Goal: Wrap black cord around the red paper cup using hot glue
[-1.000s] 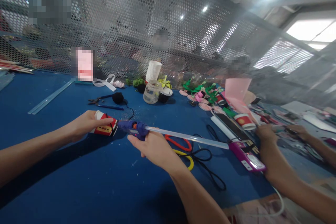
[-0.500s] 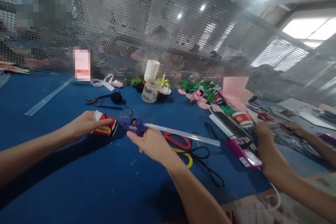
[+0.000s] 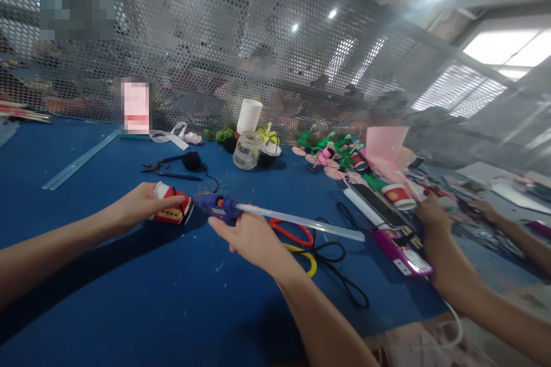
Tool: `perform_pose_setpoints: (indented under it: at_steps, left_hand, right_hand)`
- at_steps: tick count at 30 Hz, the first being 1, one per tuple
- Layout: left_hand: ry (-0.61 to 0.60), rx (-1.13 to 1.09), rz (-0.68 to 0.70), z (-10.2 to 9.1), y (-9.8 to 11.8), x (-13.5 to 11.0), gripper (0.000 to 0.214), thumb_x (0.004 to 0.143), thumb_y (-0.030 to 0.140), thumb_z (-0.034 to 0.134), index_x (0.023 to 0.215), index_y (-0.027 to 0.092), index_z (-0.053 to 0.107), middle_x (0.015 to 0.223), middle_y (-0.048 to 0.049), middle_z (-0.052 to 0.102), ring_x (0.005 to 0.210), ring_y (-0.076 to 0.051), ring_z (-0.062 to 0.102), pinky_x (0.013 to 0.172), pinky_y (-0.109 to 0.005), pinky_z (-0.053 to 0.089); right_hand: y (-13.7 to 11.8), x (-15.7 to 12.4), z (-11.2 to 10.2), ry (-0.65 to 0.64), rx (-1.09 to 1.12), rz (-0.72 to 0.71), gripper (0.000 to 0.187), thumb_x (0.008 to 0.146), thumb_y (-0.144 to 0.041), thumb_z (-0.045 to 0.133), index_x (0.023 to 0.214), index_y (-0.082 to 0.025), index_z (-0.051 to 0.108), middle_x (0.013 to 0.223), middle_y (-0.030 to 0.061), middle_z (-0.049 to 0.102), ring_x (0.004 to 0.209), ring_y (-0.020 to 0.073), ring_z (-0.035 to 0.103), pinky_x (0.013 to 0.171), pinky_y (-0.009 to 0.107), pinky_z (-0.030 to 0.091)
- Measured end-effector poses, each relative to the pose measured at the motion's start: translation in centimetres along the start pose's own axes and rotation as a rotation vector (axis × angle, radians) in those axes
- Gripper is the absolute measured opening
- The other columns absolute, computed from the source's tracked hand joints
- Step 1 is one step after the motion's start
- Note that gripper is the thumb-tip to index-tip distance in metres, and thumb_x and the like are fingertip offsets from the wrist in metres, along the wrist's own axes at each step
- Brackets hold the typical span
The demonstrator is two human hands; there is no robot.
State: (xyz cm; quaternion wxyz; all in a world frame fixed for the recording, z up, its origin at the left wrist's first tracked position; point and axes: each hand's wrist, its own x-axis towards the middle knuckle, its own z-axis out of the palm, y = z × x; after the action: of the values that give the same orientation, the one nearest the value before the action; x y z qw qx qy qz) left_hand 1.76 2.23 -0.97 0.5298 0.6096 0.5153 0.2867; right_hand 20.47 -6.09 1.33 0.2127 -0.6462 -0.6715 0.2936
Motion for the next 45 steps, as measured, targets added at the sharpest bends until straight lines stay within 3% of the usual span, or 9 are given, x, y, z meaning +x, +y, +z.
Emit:
perform_pose_setpoints:
  at_steps: [9,33,45]
  left_hand:
    - [-0.045,0.026,0.033,0.0,0.0,-0.1,0.027,0.054,0.038,0.064,0.057,0.014,0.054,0.052,0.0012,0.057,0.051,-0.012,0.052,0.052,-0.024,0.038]
    - [-0.040,0.033,0.055,0.1,-0.1,0.1,0.028,0.054,0.040,0.064,0.057,0.013,0.055,0.051,0.0001,0.056,0.050,-0.013,0.051,0.050,-0.025,0.038]
    - [0.007,0.025,0.074,0.1,-0.2,0.1,0.028,0.049,0.040,0.067,0.054,0.014,0.058,0.049,-0.0007,0.058,0.048,-0.014,0.052,0.041,-0.022,0.034]
  right_hand:
    - [0.5,0.2,0.0,-0.013,0.012,-0.016,0.034,0.076,-0.043,0.041,0.058,-0.016,0.051,0.040,-0.0023,0.048,0.039,0.0095,0.049,0.047,0.020,0.039]
    - [-0.2,-0.2,-0.1,-0.001,-0.093,-0.013,0.037,0.076,-0.042,0.040,0.052,-0.017,0.052,0.038,-0.0018,0.050,0.040,0.0110,0.051,0.049,0.021,0.039]
    - [-0.1,-0.7,-0.1,0.000,-0.098,-0.035,0.037,0.077,-0.042,0.039,0.052,-0.017,0.052,0.039,-0.0019,0.050,0.041,0.0106,0.051,0.048,0.020,0.038]
